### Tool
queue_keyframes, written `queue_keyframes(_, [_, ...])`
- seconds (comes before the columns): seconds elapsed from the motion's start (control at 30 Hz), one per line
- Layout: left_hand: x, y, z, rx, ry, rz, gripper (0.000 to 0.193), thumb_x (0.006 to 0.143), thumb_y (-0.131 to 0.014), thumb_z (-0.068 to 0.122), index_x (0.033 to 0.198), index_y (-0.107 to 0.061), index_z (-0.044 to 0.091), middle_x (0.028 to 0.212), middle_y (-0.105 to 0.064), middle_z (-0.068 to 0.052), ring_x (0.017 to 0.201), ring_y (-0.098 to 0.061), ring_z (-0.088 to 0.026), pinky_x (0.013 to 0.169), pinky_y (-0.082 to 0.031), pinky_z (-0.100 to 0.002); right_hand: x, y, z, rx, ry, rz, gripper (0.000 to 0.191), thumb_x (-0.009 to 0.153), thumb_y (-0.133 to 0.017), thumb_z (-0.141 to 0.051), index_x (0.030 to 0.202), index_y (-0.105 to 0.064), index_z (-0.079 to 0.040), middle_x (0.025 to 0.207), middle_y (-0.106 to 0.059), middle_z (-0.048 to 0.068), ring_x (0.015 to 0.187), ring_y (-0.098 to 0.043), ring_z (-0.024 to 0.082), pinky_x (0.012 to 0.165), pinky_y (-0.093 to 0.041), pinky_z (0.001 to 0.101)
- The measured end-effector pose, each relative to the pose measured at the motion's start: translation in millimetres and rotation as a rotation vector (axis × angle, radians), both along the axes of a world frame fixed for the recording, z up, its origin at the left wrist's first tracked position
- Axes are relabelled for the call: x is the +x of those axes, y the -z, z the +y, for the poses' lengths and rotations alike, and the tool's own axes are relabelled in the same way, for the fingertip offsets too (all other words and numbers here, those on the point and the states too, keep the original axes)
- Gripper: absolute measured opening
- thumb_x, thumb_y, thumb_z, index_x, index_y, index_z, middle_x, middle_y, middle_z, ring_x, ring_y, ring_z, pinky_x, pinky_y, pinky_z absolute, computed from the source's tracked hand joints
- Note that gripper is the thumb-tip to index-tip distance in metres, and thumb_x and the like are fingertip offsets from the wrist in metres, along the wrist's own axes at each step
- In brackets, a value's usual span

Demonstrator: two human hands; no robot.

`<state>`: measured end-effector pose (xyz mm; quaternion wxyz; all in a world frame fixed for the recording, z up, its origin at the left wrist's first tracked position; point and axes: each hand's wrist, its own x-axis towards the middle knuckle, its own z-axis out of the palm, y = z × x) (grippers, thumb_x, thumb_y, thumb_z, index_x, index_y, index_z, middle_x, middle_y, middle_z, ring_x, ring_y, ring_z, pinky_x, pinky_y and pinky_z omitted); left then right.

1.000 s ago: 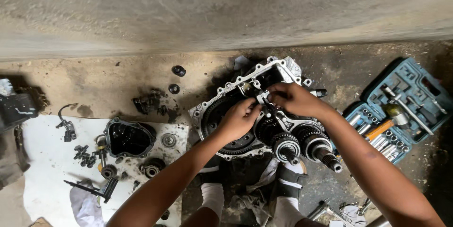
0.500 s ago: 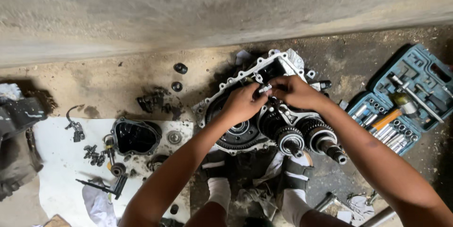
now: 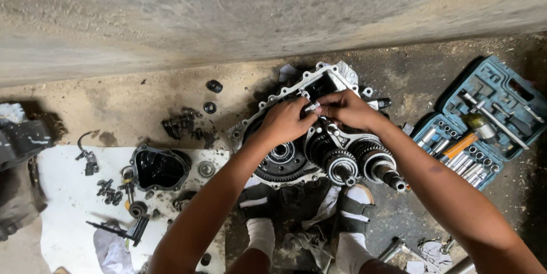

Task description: The person assembles an engine by placing gears and shafts into the casing, then uses a screwdriver to tighten bolts. The person rotates the gears to check alignment and continues securing components.

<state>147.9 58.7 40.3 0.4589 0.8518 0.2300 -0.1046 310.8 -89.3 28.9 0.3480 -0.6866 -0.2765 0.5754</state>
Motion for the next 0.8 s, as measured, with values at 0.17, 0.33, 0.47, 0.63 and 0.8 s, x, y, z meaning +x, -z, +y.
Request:
queue_keyframes(0.17, [4.1,2.5,-5.9,0.084,0.058,0.089,0.060,0.102,-0.048,0.057,0.114,-0.067,0.001,0.086,-0.074,-0.025,0.085,-0.072,-0.043,0.077,-0.057,-0.051,0.6,1.9,-0.8,-0.006,0.024,0.098,0.030,0.093,-0.069,-0.020,0.117,-0.076,-0.002,0.063,-0.065,-0.001,0.048,-0.051,0.007,0.045,-0.042,0.0272])
queue_keyframes(0.33, [1.3,9.7,-7.7,0.032,0.019,0.058,0.060,0.101,-0.046,0.056,0.118,-0.063,0.002,0.091,-0.074,-0.025,0.085,-0.073,-0.042,0.075,-0.057,-0.051,1.5,-5.7,0.5,-0.045,0.011,0.081,0.031,0.094,-0.070,-0.025,0.114,-0.076,-0.003,0.063,-0.065,0.000,0.047,-0.051,0.008,0.045,-0.043,0.0278])
queue_keyframes(0.47, [-3.6,14.8,-4.7,-0.014,-0.025,-0.087,0.055,0.100,-0.053,0.054,0.118,-0.064,0.003,0.099,-0.074,-0.024,0.092,-0.072,-0.042,0.077,-0.057,-0.050,1.8,-9.6,1.7,-0.097,-0.001,0.127,0.033,0.094,-0.073,-0.029,0.113,-0.077,-0.003,0.064,-0.062,-0.001,0.051,-0.051,0.007,0.048,-0.043,0.0273])
queue_keyframes(0.63, [-6.4,13.8,-8.4,-0.044,-0.052,-0.029,0.053,0.099,-0.054,0.053,0.118,-0.064,0.004,0.098,-0.074,-0.022,0.092,-0.072,-0.042,0.077,-0.057,-0.050,-0.3,-8.2,-0.5,-0.071,0.001,0.086,0.033,0.095,-0.071,-0.029,0.116,-0.078,-0.004,0.067,-0.062,-0.001,0.055,-0.050,0.007,0.051,-0.042,0.0271])
queue_keyframes(0.8, [-6.6,9.5,-11.5,-0.130,-0.130,-0.094,0.050,0.099,-0.057,0.051,0.113,-0.064,0.004,0.096,-0.074,-0.022,0.089,-0.074,-0.040,0.075,-0.058,-0.048,0.9,-5.9,-4.2,-0.029,-0.001,0.107,0.033,0.094,-0.073,-0.024,0.119,-0.077,-0.004,0.075,-0.070,0.001,0.060,-0.053,0.007,0.055,-0.046,0.0269])
